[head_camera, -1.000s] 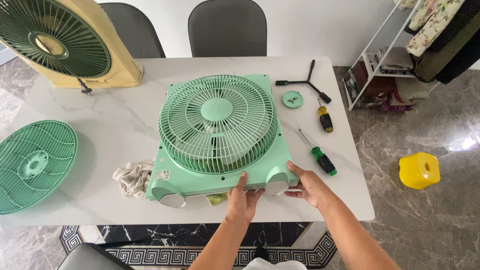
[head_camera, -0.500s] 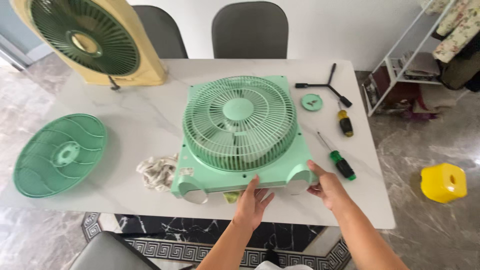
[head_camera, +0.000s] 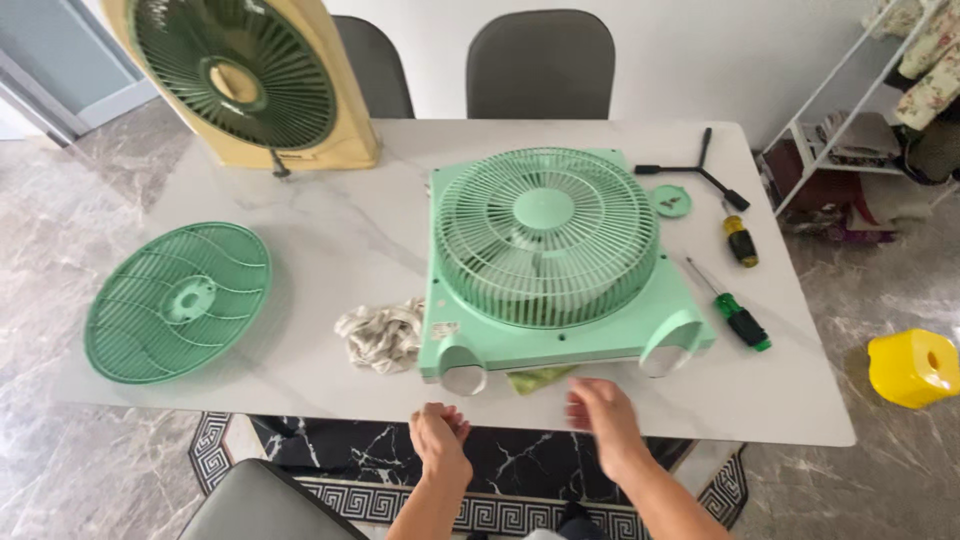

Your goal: The person reassembles a disassembled electric fan on a table. They attach the fan blade to the motor hub, wipe the front grill with a cloth, place the grill onto the fan body, and secure it with screws using a screwdriver.

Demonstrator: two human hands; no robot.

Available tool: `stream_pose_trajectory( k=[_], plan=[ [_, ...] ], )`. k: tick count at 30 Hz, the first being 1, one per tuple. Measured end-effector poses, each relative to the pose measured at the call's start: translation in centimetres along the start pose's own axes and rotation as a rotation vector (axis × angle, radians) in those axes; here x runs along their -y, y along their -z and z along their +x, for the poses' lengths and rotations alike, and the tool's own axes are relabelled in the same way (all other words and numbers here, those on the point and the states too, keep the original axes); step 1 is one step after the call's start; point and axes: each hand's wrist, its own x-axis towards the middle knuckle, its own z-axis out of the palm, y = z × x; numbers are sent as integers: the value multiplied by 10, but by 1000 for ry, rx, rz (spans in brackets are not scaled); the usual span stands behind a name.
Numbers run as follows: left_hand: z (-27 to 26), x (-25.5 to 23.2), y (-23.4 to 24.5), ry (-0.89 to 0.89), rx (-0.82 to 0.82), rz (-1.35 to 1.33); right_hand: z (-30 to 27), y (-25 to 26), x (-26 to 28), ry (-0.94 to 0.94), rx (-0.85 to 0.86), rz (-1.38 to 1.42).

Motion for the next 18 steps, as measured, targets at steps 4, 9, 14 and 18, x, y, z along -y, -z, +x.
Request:
stream_pose_trajectory(
  k=[4, 9, 14, 18],
  plan=[
    [17, -52, -2, -23, 75, 192, -6, -66, 13, -145, 128, 133],
    [-8, -121, -29, 211, 440, 477, -1, -108, 22, -219, 12, 140],
    [-34, -145, -49, 289, 541, 428, 0, -119, 25, -175, -38, 158],
    [-27, -142, -51, 299, 505, 384, -3, -123, 25, -178, -75, 200]
  ],
)
